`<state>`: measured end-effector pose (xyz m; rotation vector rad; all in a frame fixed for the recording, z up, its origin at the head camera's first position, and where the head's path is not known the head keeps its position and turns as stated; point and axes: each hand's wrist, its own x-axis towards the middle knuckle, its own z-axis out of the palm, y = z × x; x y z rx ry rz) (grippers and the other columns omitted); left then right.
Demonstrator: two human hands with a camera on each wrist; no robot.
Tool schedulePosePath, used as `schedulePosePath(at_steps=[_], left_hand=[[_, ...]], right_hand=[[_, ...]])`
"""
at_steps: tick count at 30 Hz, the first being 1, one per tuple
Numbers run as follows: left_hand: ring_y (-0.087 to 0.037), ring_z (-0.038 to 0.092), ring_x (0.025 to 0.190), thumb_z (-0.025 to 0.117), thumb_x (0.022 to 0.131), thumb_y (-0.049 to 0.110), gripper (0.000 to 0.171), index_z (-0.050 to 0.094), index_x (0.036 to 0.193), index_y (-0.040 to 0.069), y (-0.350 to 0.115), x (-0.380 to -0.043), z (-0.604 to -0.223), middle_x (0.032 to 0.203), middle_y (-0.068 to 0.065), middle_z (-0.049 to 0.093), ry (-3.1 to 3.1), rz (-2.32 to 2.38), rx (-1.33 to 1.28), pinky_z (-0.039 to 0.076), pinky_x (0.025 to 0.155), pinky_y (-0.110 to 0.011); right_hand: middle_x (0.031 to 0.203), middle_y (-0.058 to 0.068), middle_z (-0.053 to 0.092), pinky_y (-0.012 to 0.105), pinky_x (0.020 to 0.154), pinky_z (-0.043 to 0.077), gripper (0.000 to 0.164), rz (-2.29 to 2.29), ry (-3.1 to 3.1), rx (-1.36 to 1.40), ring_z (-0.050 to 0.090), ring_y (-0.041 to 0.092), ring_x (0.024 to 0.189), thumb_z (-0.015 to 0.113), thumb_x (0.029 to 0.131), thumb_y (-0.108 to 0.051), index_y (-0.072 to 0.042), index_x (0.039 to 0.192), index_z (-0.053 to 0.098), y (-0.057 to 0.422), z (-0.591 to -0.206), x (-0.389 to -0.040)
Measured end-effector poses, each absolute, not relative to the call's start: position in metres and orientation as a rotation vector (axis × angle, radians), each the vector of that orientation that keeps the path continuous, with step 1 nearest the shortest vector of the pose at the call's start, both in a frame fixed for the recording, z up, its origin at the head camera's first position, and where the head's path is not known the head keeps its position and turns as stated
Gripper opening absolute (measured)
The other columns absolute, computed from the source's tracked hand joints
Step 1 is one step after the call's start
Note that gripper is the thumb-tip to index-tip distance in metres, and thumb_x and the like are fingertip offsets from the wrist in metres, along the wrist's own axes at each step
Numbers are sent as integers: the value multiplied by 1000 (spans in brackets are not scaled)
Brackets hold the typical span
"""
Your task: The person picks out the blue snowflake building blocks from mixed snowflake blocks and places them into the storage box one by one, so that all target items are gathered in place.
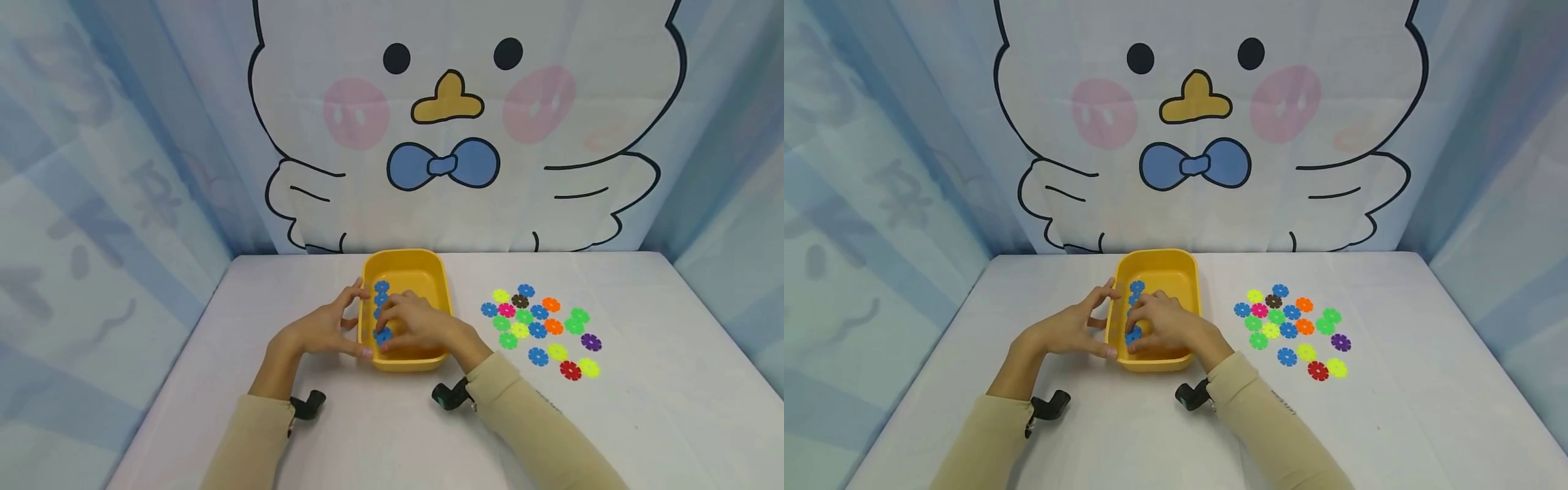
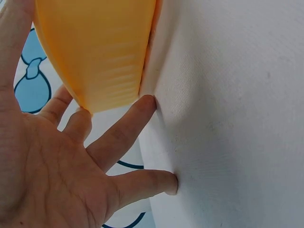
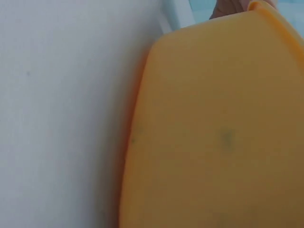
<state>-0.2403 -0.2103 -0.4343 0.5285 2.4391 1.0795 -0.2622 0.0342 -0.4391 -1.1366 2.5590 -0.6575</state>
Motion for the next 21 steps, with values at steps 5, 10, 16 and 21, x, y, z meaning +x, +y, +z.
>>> schedulePosePath(at_steps=[5, 10, 16, 21], left_hand=[[-33, 55, 137, 91, 75, 48, 109, 24, 157, 25, -212, -240, -434, 173, 11, -8, 2428, 1080, 550, 30, 121, -60], [-33, 55, 137, 91, 75, 48, 108, 24, 157, 25, -211, -240, -432, 173, 11, -8, 2434, 1068, 556, 30, 121, -61], [-35, 56, 136, 90, 78, 41, 104, 24, 157, 23, -210, -240, -430, 173, 9, -8, 2418, 1091, 576, 33, 120, -59], [-35, 56, 136, 90, 80, 38, 100, 25, 155, 23, -210, -239, -431, 173, 8, -7, 2413, 1100, 556, 33, 119, -61]], right_hand=[[145, -2, 53, 54, 116, 30, 32, -583, 2572, -1087, 33, 28, 140, 75, 88, -55, -34, 112, 75, 30, -444, -261], [145, -2, 53, 55, 114, 29, 30, -573, 2559, -1095, 33, 29, 140, 76, 88, -53, -34, 111, 75, 27, -444, -261], [147, -3, 53, 56, 114, 29, 29, -555, 2560, -1090, 34, 30, 141, 76, 89, -51, -35, 113, 76, 26, -446, -260], [148, -2, 52, 57, 114, 29, 32, -553, 2568, -1107, 35, 30, 141, 76, 90, -49, -34, 118, 76, 25, -445, -257]])
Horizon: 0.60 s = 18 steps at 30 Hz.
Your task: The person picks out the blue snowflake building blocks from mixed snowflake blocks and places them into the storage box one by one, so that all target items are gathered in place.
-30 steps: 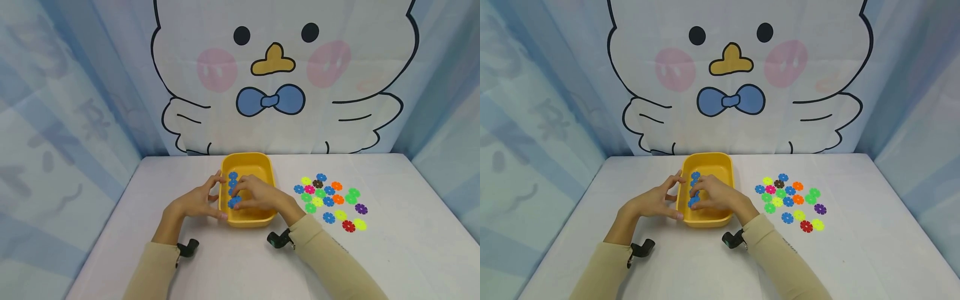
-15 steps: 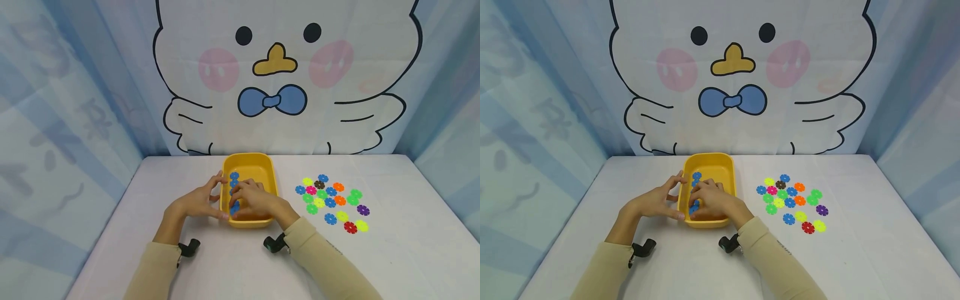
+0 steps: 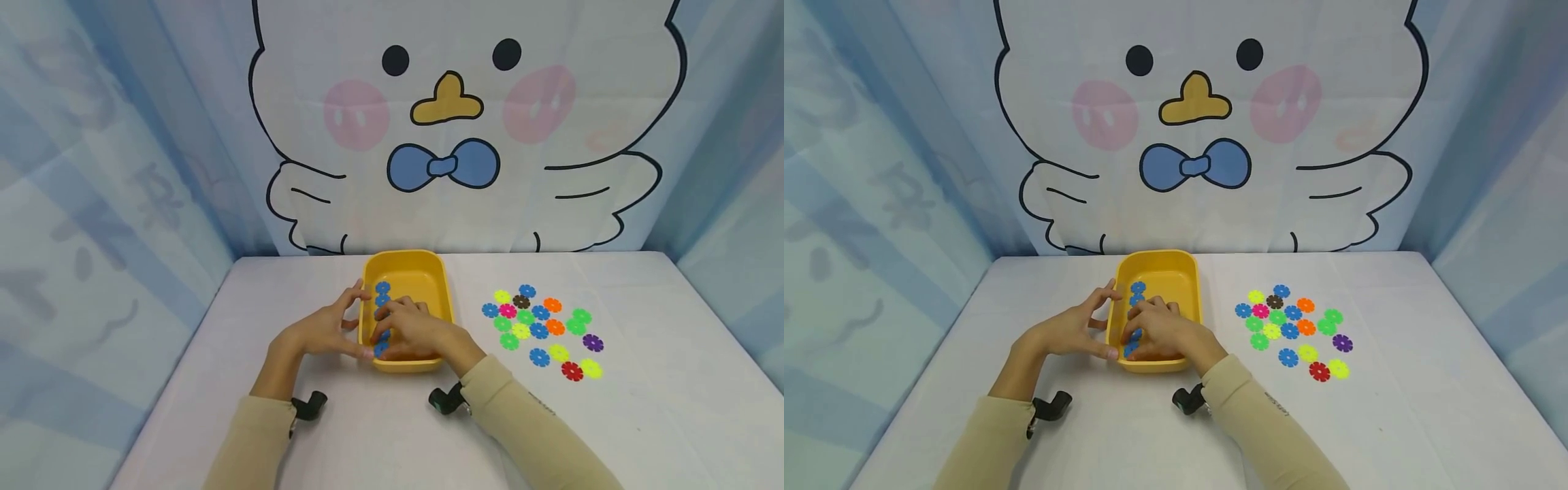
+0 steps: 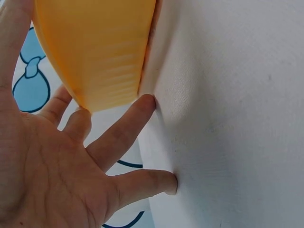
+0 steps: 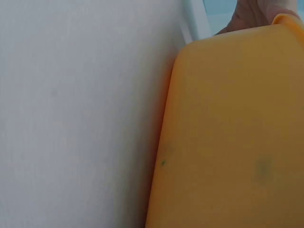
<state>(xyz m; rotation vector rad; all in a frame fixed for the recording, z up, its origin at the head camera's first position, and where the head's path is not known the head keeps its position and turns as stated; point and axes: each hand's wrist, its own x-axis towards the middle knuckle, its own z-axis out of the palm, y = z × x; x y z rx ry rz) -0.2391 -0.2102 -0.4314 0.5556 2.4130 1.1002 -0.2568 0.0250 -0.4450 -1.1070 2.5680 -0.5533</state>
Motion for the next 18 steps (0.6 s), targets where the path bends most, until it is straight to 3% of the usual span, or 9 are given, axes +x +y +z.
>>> schedulePosePath(at_steps=[6, 14, 18], left_hand=[[-35, 56, 136, 90, 80, 38, 102, 24, 157, 24, -207, -239, -431, 173, 8, -7, 2422, 1092, 560, 35, 119, -60], [-34, 57, 135, 92, 76, 41, 103, 26, 155, 28, -208, -236, -432, 174, 9, -4, 2475, 1071, 486, 36, 117, -61], [-34, 56, 137, 93, 75, 41, 106, 26, 156, 28, -207, -236, -432, 174, 9, -3, 2479, 1071, 468, 34, 118, -61]], right_hand=[[149, 2, 52, 58, 112, 30, 33, -528, 2601, -1156, 35, 32, 140, 76, 92, -45, -30, 121, 75, 33, -434, -251], [132, 2, 63, 60, 111, 34, 23, -567, 2636, -1237, 42, 33, 134, 72, 96, -37, -24, 114, 77, 56, -414, -245], [131, 5, 63, 59, 111, 34, 23, -649, 2639, -1257, 43, 32, 134, 72, 97, -34, -19, 114, 78, 69, -406, -237]])
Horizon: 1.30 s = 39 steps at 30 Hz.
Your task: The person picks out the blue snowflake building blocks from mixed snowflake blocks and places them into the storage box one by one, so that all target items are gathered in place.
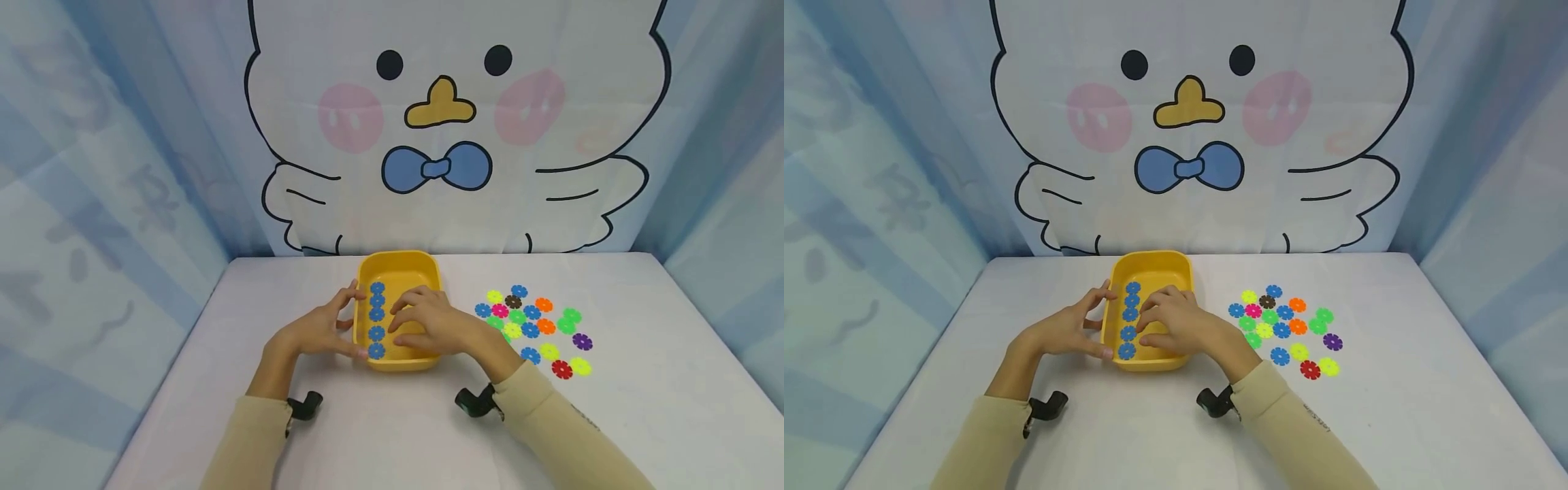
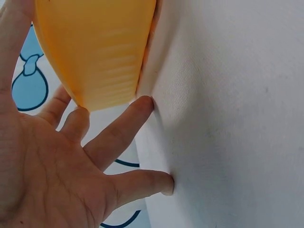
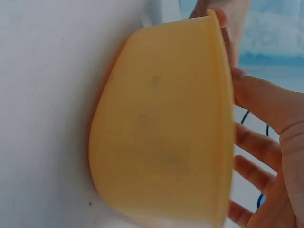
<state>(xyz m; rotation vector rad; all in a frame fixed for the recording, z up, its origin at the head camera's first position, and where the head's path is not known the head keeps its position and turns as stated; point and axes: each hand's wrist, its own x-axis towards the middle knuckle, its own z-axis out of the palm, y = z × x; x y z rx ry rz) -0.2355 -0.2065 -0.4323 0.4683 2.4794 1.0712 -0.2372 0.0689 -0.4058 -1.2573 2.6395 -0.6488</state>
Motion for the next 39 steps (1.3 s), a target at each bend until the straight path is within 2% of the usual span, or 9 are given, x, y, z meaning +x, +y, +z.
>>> schedulePosePath(at_steps=[4, 11, 17, 23, 31, 35, 39], left_hand=[[-35, 55, 138, 94, 73, 42, 110, 26, 158, 28, -205, -235, -433, 174, 7, -1, 2488, 1072, 457, 35, 119, -59], [-35, 54, 138, 96, 71, 38, 113, 26, 159, 28, -202, -233, -433, 172, 13, -9, 2480, 1116, 440, 38, 118, -54], [-35, 54, 138, 94, 72, 43, 116, 23, 163, 30, -203, -231, -434, 172, 13, -6, 2503, 1089, 465, 39, 117, -55], [-35, 56, 136, 88, 80, 43, 108, 23, 165, 24, -207, -231, -435, 174, 9, -1, 2494, 1096, 537, 41, 116, -55], [-34, 57, 135, 89, 79, 45, 105, 27, 162, 28, -211, -233, -431, 173, 13, -2, 2522, 1052, 512, 40, 116, -58], [-37, 56, 136, 89, 80, 43, 106, 24, 161, 24, -210, -234, -431, 174, 9, -3, 2498, 1081, 532, 39, 116, -58], [-38, 55, 136, 89, 80, 39, 97, 28, 154, 21, -207, -234, -434, 174, 10, -3, 2470, 1129, 525, 37, 117, -57]], right_hand=[[132, 4, 63, 56, 111, 35, 25, -720, 2661, -1268, 44, 28, 133, 72, 97, -33, -18, 116, 76, 79, -401, -232], [127, 0, 64, 53, 107, 38, 16, -801, 2732, -1337, 47, 24, 129, 72, 97, -30, -21, 110, 76, 96, -394, -229], [128, 0, 61, 51, 104, 40, 13, -862, 2758, -1304, 46, 24, 128, 74, 96, -28, -22, 108, 76, 111, -394, -227], [130, 0, 61, 50, 102, 40, 15, -851, 2776, -1305, 46, 25, 128, 75, 95, -26, -20, 109, 75, 125, -388, -229], [132, 2, 61, 59, 111, 38, 21, -878, 2860, -1170, 45, 27, 133, 77, 95, -26, -20, 114, 75, 151, -379, -230], [133, 3, 61, 59, 110, 41, 22, -936, 2880, -1101, 44, 27, 133, 78, 93, -23, -21, 115, 75, 164, -380, -230], [133, 3, 61, 60, 109, 44, 22, -948, 2899, -1061, 44, 27, 133, 78, 94, -24, -22, 116, 74, 174, -381, -229]])
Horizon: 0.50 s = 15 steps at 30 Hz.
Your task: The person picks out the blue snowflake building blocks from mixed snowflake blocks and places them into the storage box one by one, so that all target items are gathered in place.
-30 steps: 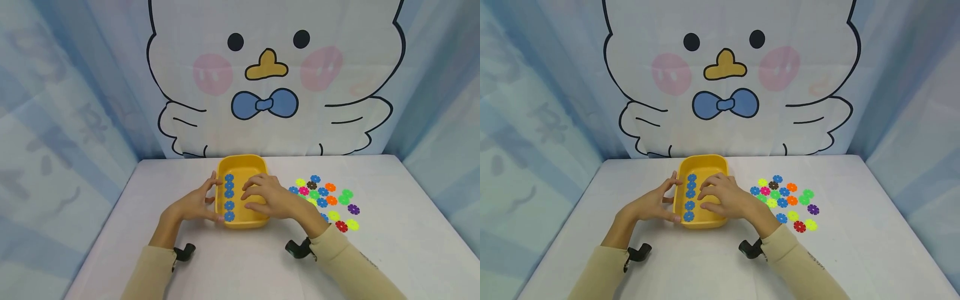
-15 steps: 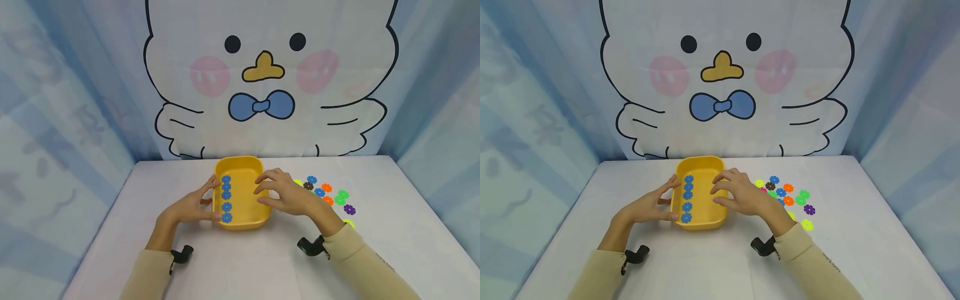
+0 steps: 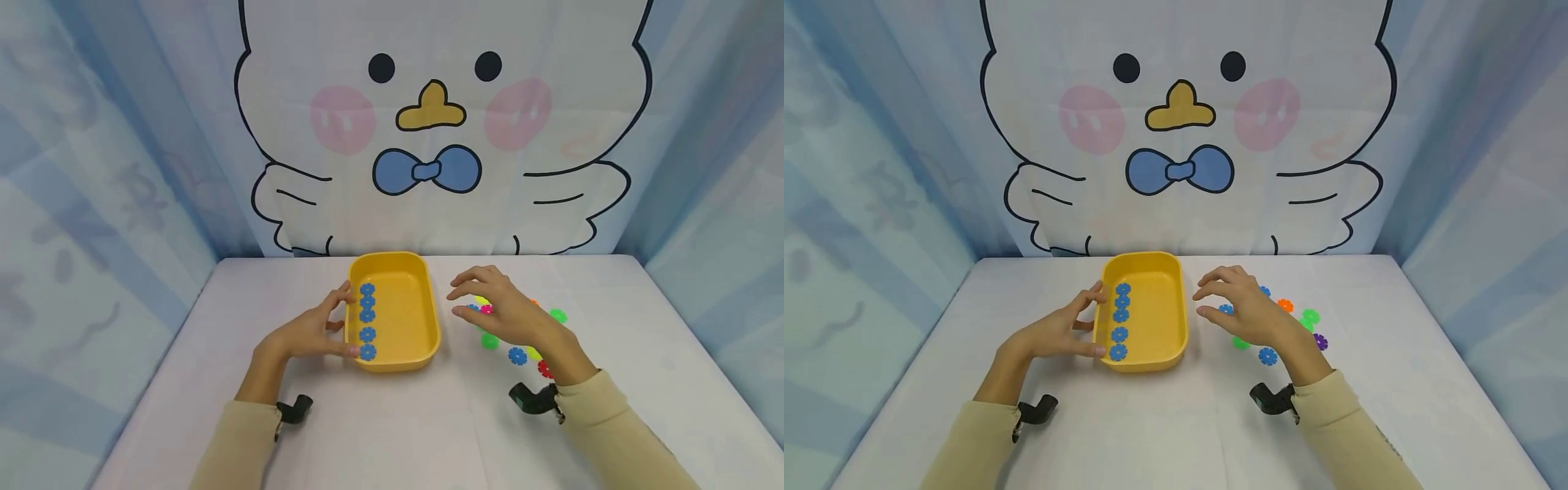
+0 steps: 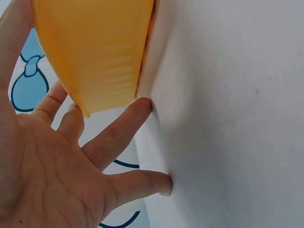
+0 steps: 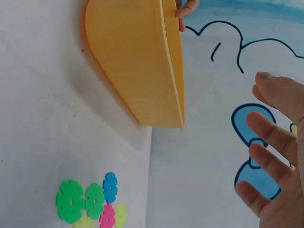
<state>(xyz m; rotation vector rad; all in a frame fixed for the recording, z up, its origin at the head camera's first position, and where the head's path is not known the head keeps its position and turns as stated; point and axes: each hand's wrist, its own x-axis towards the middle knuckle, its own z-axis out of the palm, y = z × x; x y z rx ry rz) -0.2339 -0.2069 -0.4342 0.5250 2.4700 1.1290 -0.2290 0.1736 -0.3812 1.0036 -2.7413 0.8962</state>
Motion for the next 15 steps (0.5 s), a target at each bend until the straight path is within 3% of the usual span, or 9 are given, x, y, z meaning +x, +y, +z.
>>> schedulePosePath(at_steps=[7, 15], left_hand=[[-39, 56, 135, 90, 80, 40, 91, 32, 147, 20, -208, -232, -434, 174, 9, -2, 2481, 1131, 516, 38, 117, -57], [-39, 56, 135, 89, 80, 38, 90, 32, 147, 18, -210, -233, -437, 174, 8, -1, 2465, 1162, 541, 36, 118, -57]], right_hand=[[131, 5, 62, 47, 91, 55, 20, 863, -2707, 974, 47, 26, 127, 77, 94, -21, -20, 113, 75, 188, -388, -228], [129, 1, 63, 32, 81, 56, 20, 874, -2671, 979, 49, 18, 116, 77, 94, -18, -20, 113, 74, 199, -394, -226]])
